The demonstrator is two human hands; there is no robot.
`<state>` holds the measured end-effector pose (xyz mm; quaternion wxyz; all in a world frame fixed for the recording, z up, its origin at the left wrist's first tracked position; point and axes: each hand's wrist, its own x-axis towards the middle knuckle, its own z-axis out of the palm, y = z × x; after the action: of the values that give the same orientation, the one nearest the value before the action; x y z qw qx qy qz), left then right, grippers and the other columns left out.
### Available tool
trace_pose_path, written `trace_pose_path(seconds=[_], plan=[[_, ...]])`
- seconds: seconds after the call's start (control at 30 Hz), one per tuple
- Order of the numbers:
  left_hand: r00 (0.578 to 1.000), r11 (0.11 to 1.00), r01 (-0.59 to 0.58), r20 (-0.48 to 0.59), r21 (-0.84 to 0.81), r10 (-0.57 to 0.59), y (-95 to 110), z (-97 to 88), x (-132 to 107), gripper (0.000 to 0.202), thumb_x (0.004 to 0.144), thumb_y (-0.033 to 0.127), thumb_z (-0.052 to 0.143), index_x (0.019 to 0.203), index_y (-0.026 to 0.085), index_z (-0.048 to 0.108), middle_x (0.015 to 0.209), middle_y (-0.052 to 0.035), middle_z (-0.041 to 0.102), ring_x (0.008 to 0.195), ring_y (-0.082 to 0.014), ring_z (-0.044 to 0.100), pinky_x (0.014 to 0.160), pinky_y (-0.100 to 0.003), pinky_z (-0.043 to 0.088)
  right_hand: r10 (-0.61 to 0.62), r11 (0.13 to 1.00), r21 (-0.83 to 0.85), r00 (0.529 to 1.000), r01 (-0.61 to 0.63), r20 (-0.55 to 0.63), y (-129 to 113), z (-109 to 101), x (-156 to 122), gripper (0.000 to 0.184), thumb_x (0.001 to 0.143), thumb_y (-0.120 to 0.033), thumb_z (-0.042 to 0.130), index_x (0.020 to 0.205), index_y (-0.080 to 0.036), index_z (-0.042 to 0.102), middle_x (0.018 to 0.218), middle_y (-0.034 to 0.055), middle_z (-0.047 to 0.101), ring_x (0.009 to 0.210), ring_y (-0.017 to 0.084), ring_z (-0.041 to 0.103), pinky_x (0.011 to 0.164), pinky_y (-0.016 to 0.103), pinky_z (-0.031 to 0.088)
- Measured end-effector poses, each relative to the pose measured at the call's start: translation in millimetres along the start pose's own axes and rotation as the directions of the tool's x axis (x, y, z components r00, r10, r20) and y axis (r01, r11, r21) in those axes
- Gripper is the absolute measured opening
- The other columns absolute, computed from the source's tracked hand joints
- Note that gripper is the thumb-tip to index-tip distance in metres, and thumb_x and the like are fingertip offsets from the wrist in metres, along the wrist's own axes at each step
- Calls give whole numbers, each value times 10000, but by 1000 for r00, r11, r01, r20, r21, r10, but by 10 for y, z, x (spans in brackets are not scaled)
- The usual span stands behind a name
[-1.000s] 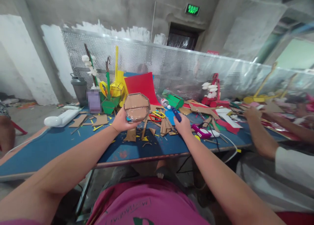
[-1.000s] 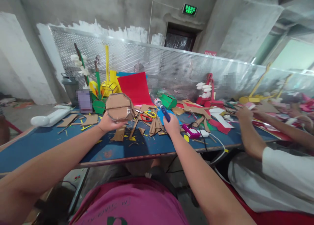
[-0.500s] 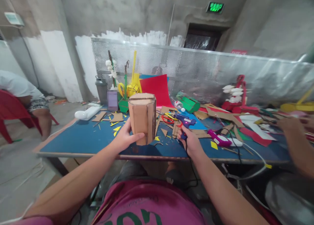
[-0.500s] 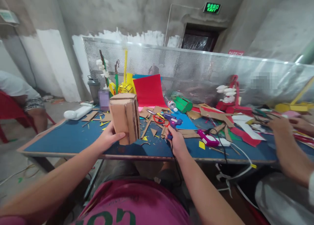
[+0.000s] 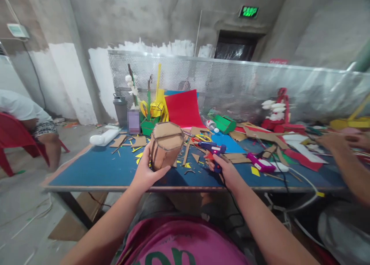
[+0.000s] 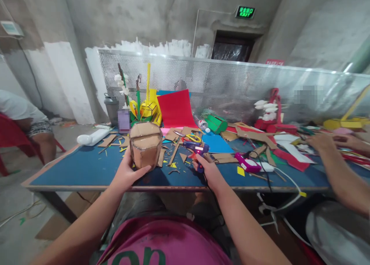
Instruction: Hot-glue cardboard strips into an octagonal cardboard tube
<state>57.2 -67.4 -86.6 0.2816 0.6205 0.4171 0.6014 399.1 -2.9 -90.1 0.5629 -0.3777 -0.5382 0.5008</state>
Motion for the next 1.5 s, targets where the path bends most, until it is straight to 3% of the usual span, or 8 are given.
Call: trace_pose_path(seconds=[0.23,0.4,0.63,0.77,0.97,1.13,1.33,1.5], plan=[[999,998,52,6,-31,-51,-86,-12,11,1009,799,744,1048,1564,264,598,1657,-189,723,1572,-466,697,1373,-668,549,32,998,-53,999,-32,0,34,-29,-18,655,731,-843,1021,896,-228,867,662,-22,608,637,163,472,624,345,368],[998,993,60,24,-103,-57,-65,-4,11,910,783,698,1075,1437,259,618,1631,-196,729,1578,-471,695,1364,-667,567,22,996,-86,998,-17,54,-21,-45,-52,646,789,-832,1007,986,-221,937,691,-8,609,670,180,487,656,363,365],[998,997,-69,15,21,68,-28,35,-9,970,807,567,1085,1596,314,581,1658,-173,704,1616,-433,680,1403,-650,551,-2,990,-138,998,11,66,13,-56,-84,629,836,-844,983,981,-234,930,703,-2,624,701,192,502,696,370,374],[995,993,-100,-1,58,101,-34,42,-24,841,823,545,1074,1497,291,639,1607,-180,713,1625,-437,668,1413,-638,541,-24,986,-165,998,34,61,32,-49,-80,644,797,-853,1010,774,-241,812,685,0,633,688,186,501,695,368,400],[994,988,-109,-3,110,110,-61,45,-38,789,843,542,1046,1441,254,619,1586,-189,699,1603,-441,675,1403,-646,533,-133,974,-179,990,139,47,-15,-12,-141,717,887,-938,864,894,-222,828,659,-8,615,644,185,513,654,363,414],[985,964,-169,17,208,169,-68,52,-46,1023,890,485,1012,1731,246,481,1701,-197,641,1642,-428,643,1411,-628,524,-297,937,-186,954,297,29,-220,86,-444,703,992,-920,740,1020,-227,859,749,29,674,723,231,608,698,393,493],[968,929,-244,11,280,251,-116,53,-72,997,931,461,1005,1743,239,471,1676,-200,666,1568,-395,710,1342,-559,598,-528,695,-451,823,560,210,-667,379,-742,426,1177,-613,700,1128,-252,921,825,51,803,694,229,700,665,369,562],[955,903,-287,21,319,296,-134,47,-86,1009,953,453,991,1771,238,441,1679,-196,655,1567,-381,708,1332,-535,607,-577,632,-471,780,615,244,-761,470,-800,360,1207,-497,669,1144,-237,910,681,15,761,532,205,639,518,329,507]])
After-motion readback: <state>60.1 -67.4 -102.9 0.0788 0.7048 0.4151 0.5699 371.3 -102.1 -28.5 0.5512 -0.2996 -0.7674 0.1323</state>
